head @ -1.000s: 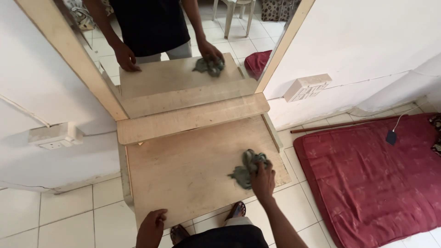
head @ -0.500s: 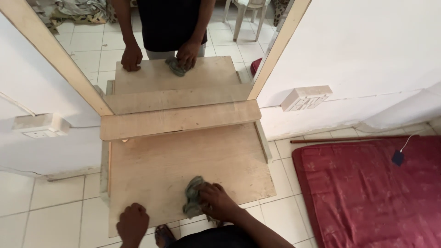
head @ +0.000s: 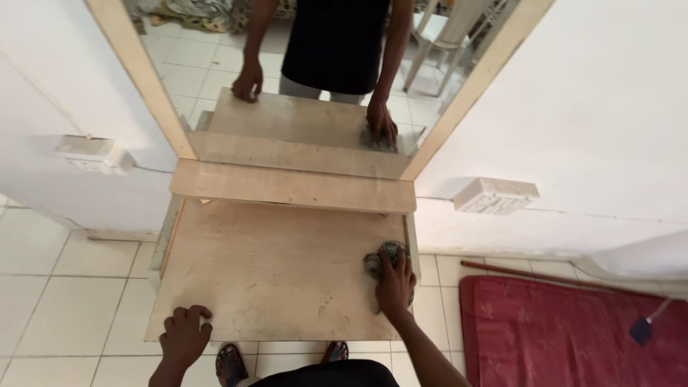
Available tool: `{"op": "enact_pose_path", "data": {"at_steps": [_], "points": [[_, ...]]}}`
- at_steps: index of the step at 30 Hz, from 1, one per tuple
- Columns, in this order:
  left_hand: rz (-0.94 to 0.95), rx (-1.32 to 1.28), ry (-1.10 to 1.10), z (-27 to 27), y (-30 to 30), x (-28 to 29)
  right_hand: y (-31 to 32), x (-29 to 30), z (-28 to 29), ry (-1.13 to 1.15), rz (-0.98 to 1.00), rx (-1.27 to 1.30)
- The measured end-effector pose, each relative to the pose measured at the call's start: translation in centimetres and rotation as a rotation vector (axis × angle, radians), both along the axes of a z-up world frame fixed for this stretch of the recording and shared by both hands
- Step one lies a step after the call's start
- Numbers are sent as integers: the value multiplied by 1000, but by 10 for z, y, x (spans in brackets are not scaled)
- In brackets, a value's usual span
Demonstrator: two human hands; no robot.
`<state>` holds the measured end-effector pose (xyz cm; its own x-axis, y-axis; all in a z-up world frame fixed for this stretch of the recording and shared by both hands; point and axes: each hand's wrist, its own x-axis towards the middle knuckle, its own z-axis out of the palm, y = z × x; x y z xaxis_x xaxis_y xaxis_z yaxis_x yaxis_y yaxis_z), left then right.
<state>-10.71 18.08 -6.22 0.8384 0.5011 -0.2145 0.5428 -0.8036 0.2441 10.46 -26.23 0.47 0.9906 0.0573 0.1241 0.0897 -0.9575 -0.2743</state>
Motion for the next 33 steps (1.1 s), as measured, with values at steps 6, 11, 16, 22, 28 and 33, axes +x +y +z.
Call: {"op": "enact_pose_path", "data": {"at_steps": [6,11,16,22,28,33], "points": [[131,-235,157,17,4,13,100,-14,-33,84,389,-17],[57,-268,199,13,15,17,157,-71,38,289,910,122],[-74,-263,51,-17,32,12,142,-78,17,255,1064,242],[-189,-410,-4,-14,43,10,64,-42,-79,-219,371,151],[-208,-548,115,24,46,14,93,-36,-30,146,-196,-43],[-293,-615,25,1,54,11,197,-65,-51,135,-113,-74]]}}
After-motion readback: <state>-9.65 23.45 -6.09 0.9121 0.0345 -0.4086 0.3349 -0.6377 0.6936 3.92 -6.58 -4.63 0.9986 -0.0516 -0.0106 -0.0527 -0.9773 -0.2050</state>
